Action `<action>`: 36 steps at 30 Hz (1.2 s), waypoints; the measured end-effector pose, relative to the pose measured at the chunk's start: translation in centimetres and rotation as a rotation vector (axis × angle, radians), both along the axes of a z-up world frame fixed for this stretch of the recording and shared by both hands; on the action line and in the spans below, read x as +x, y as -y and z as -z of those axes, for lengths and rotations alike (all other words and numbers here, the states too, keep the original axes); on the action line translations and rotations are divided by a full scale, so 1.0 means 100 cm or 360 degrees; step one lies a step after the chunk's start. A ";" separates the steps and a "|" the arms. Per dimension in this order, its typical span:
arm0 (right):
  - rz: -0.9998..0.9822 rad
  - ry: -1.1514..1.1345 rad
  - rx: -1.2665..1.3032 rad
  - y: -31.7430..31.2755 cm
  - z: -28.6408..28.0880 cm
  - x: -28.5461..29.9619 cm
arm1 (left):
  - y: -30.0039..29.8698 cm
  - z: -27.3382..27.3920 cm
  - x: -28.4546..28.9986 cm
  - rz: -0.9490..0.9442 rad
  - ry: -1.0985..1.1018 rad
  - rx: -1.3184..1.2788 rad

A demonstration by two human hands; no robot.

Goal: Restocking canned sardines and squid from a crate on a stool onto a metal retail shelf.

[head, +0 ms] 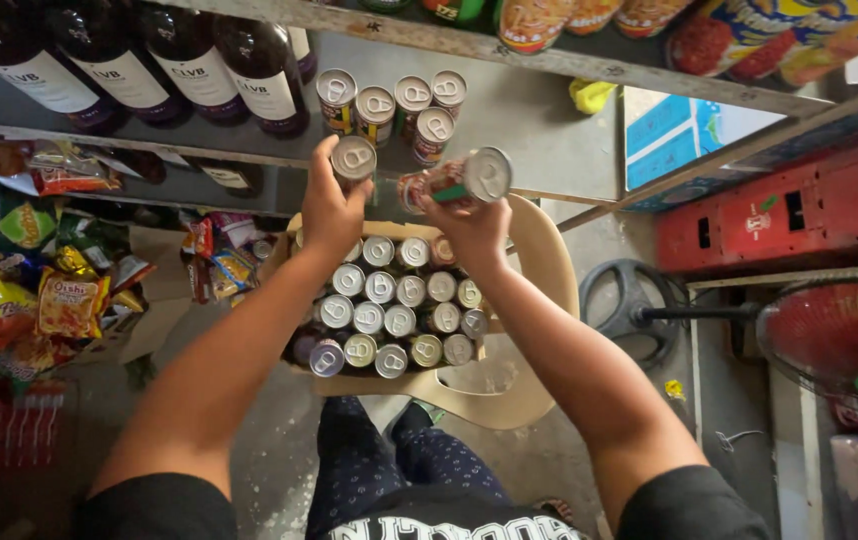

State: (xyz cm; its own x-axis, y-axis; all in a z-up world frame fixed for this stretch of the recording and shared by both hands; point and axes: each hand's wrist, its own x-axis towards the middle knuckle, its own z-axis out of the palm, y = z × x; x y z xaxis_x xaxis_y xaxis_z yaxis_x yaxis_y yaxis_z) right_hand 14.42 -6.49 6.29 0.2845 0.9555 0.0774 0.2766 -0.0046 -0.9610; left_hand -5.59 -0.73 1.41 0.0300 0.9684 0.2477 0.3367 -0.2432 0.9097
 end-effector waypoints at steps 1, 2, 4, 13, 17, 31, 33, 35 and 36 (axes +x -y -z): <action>0.0038 0.0010 0.0142 -0.008 0.006 -0.007 | -0.008 0.004 0.000 -0.0024 0.0010 0.0037; 0.0075 0.0019 0.0285 -0.016 0.013 -0.015 | -0.015 0.008 0.001 -0.0049 0.0021 0.0074; 0.0046 -0.0141 0.0276 -0.033 0.031 -0.023 | -0.027 0.020 0.003 -0.0094 0.0005 0.0068; 0.0155 -0.0191 0.0396 -0.091 0.079 -0.048 | -0.066 0.054 0.005 -0.0244 -0.0062 0.0077; 0.0395 0.0425 0.0413 -0.107 0.092 -0.052 | -0.079 0.059 0.010 -0.0241 -0.0069 0.0174; 0.0330 0.0249 0.0578 -0.091 0.049 -0.065 | -0.057 0.043 0.024 -0.0429 -0.0176 0.0114; 0.0322 0.0149 0.0622 -0.077 0.032 -0.063 | -0.039 0.037 0.028 -0.0473 -0.0216 0.0276; 0.0370 -0.0349 0.0663 -0.065 0.023 -0.057 | -0.023 0.041 0.034 -0.0326 -0.0585 0.0356; 0.0375 -0.0343 0.0673 -0.065 0.030 -0.047 | -0.023 0.046 0.039 -0.0322 -0.0578 0.0365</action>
State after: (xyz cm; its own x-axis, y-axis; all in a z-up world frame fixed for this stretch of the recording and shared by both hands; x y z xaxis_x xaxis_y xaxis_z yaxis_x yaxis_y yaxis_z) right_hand 9.74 0.06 3.32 0.5398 0.7618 0.3583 0.1107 0.3576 -0.9273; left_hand -1.70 1.55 -3.23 -0.0291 0.8853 0.4640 0.6842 -0.3208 0.6549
